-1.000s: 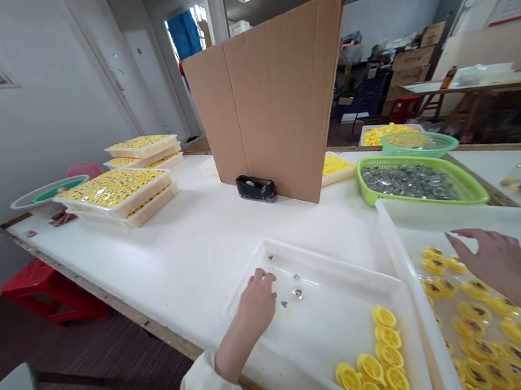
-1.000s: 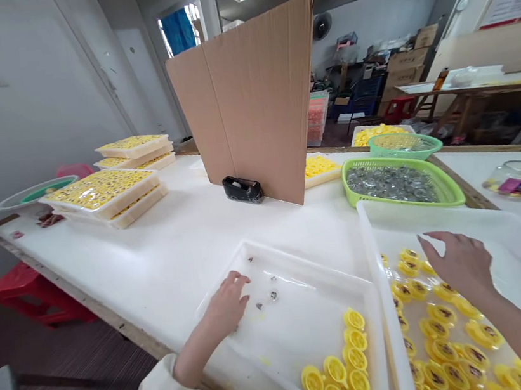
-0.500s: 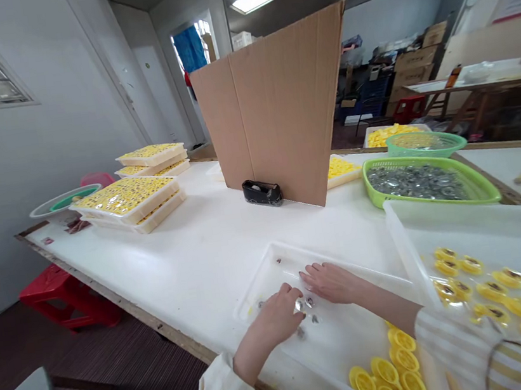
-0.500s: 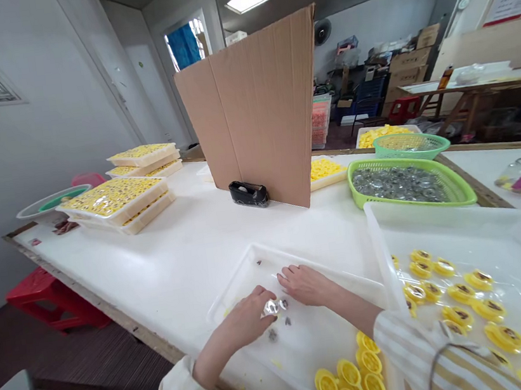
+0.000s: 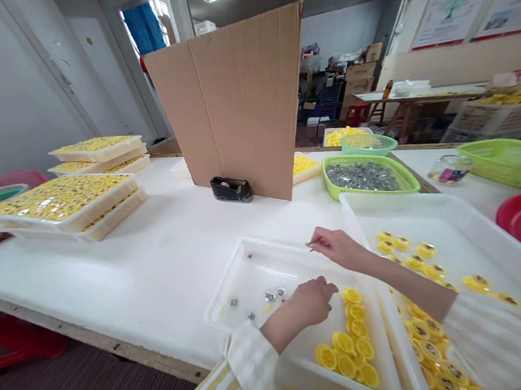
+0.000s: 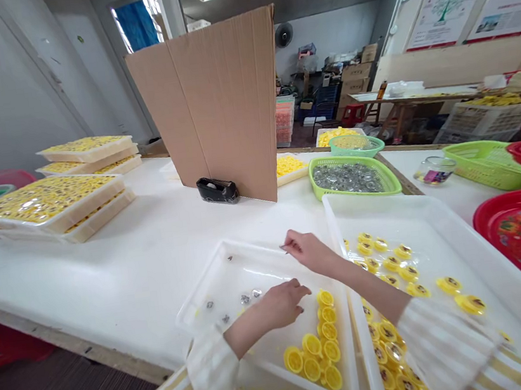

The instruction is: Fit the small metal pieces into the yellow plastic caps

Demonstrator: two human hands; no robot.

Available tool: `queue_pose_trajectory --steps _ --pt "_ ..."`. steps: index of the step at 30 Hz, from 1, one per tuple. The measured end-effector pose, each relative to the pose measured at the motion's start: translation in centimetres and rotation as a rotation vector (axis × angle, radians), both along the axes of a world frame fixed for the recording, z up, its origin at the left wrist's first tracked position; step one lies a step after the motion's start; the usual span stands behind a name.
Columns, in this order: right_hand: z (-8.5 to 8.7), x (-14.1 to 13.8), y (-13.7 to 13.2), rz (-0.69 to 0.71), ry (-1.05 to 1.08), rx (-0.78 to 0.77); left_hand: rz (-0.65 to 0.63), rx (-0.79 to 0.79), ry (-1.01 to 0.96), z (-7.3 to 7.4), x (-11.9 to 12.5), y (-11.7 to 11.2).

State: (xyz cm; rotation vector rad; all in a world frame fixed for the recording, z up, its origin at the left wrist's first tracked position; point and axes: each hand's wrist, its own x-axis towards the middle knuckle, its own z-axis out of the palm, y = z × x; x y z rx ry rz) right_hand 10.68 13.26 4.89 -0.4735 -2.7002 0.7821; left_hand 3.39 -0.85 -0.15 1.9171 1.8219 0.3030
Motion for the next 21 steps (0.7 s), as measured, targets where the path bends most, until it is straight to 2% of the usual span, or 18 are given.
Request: queue_pose_trajectory --steps 2,4,6,9,14,18,21 --pt "1.9 2.8 0.4 -0.118 0.096 -0.040 -0.083 0.010 0.016 -0.7 0.9 2.3" --pt "2.9 5.5 0.4 -0.238 0.138 -0.136 -0.143 0.023 0.029 -1.2 1.3 4.0" --pt "3.0 7.7 0.1 -0.305 0.143 -0.343 -0.169 0.034 0.032 -1.3 1.3 4.7" --pt "2.0 9.6 -0.6 -0.354 0.188 -0.690 -0.152 0.040 0.002 -1.2 0.8 4.8" --pt "0.1 10.3 -2.2 -0.416 0.201 -0.953 -0.060 0.026 -0.108 -0.1 -0.4 3.4" --pt "-0.3 10.2 -4.1 -0.375 0.163 -1.103 0.071 0.040 -0.227 2.4 -0.8 0.6" --pt "-0.1 10.0 -6.1 -0.354 0.171 -1.213 0.167 0.070 -0.408 4.5 -0.5 -2.0"
